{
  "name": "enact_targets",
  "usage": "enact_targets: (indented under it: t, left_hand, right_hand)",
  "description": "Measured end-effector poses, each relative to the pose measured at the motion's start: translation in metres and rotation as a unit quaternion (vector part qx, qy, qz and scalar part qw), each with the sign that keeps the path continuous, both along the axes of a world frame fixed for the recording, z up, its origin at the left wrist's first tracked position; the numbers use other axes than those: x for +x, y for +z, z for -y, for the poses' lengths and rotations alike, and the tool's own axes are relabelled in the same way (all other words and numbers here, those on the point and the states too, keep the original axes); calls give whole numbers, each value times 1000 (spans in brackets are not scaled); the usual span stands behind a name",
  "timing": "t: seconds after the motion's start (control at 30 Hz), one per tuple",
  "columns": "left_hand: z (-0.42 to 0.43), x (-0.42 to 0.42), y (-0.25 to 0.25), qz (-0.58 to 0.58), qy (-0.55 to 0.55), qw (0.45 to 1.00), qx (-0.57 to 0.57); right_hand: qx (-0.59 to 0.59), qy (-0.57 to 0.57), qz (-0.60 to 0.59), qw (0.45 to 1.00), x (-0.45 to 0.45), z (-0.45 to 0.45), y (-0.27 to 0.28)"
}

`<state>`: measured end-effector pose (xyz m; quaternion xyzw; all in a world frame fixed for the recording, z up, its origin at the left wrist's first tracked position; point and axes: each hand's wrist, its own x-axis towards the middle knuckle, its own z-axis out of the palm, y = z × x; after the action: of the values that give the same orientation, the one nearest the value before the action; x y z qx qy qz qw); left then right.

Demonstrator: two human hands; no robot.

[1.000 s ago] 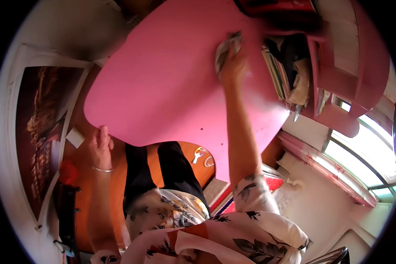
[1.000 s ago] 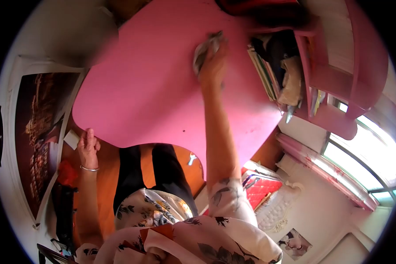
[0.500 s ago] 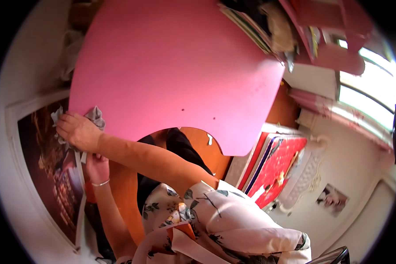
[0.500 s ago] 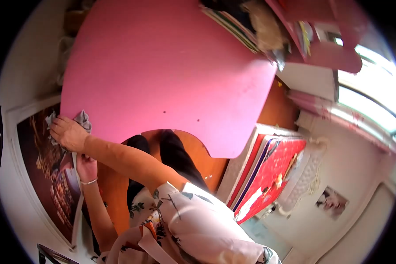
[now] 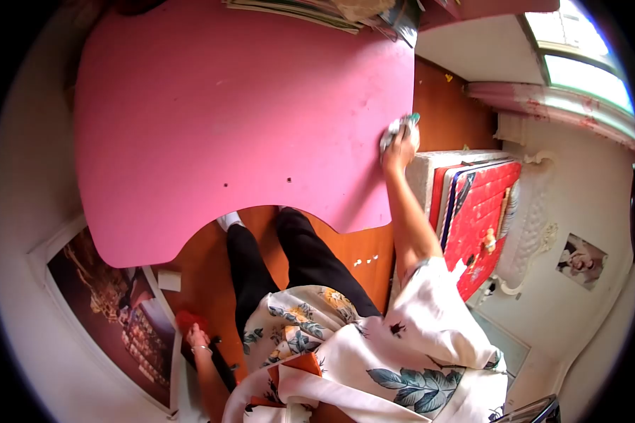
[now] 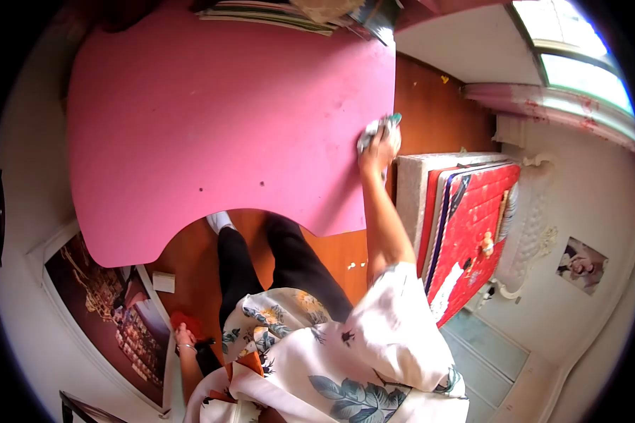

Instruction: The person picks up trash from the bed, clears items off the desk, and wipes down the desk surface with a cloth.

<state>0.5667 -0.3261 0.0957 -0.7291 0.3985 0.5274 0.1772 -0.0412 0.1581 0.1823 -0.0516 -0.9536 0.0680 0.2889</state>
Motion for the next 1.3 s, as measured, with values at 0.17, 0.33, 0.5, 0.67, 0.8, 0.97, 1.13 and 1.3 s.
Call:
enact_targets:
  t: [0.17,0.33,0.5,0.67,0.8,0.97,1.13,1.3]
  left_hand:
    - [-35,-31,33,26,25,999,-38]
    - [-83,-150,62,-101,-118,988,-11]
    - [-148,-232,82,-190,-157,969,15]
    - [-203,-280,96,-209,-222,951,45]
    - [-223,-299,96,-223,-364,904,-14]
    - [-225,-270,82,-213,-285,934,-5]
    - [-219,-226,66,-173,-178,968,30]
    - [-214,-209,56,-154,-190,969,36]
  right_hand:
    - [48,114,-1,992,-82,116,-1]
    - [-149,496,183,836,25,199,31]
    - [-88,524,265,805,65,54,31]
    - [-145,373,111,910,-87,80,27]
    - [-161,330,22,930,-129,96,17]
    - [-144,380,221,887,48,29,24]
    - [-114,435,195,871,37,26,10]
    - [-152,322,28,934,-117,111,17]
